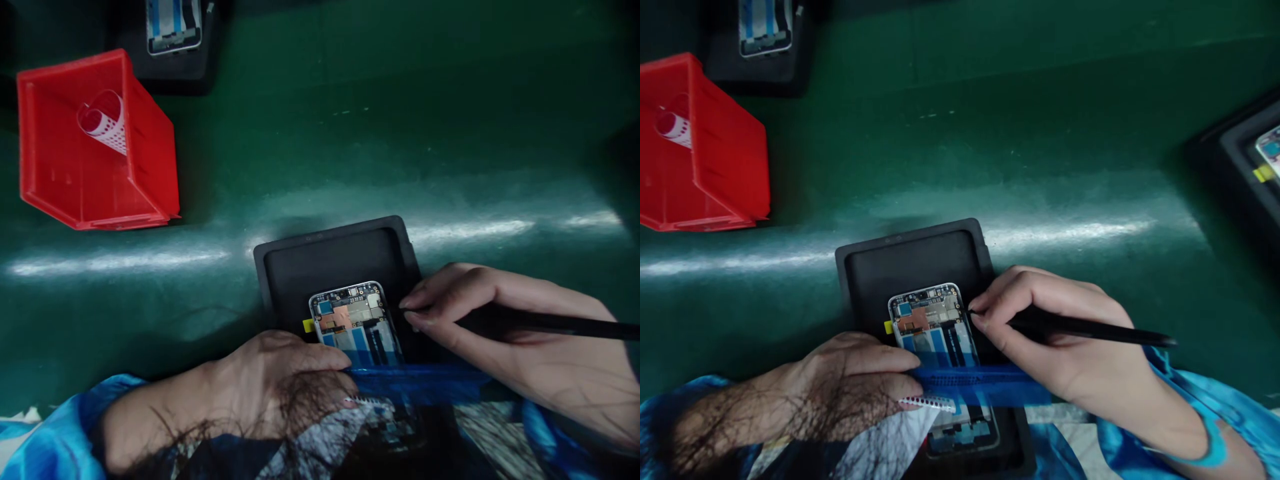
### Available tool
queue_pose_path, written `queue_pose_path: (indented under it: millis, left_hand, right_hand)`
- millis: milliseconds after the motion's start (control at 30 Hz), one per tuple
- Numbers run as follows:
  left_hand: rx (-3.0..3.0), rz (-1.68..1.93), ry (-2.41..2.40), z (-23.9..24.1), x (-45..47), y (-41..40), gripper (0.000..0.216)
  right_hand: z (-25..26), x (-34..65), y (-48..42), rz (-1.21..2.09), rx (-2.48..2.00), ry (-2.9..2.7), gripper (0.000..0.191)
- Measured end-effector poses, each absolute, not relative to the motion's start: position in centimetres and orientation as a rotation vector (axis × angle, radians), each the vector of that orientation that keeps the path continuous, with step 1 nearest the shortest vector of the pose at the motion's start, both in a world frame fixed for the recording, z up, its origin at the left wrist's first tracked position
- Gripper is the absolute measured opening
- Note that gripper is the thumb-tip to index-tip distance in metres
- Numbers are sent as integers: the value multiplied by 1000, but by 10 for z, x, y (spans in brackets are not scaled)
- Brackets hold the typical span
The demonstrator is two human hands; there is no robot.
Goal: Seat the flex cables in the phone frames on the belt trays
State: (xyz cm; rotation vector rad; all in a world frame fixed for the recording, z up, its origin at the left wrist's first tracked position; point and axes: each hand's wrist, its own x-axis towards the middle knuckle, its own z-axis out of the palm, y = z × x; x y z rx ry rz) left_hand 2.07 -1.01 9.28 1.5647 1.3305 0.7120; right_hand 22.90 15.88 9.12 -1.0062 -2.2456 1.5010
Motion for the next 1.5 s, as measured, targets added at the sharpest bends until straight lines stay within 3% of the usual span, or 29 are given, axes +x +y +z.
queue_pose_path:
  millis: [100,467,800,1100,1500]
  left_hand:
    - [1677,891,1330,84,25,-10,12]
    - [1820,942,1387,83,26,-8,20]
    - [1813,908,1362,82,25,-9,32]
    - [1713,900,1392,82,27,-10,23]
    - [1873,912,1437,83,27,-9,29]
  right_hand:
    - [93,227,157,1521,-993,-2251,21]
    - [88,234,161,1448,-646,-2371,24]
    - [85,234,160,1483,-641,-2325,24]
    - [85,231,159,1522,-664,-2306,25]
    - [86,230,160,1563,-758,-2241,24]
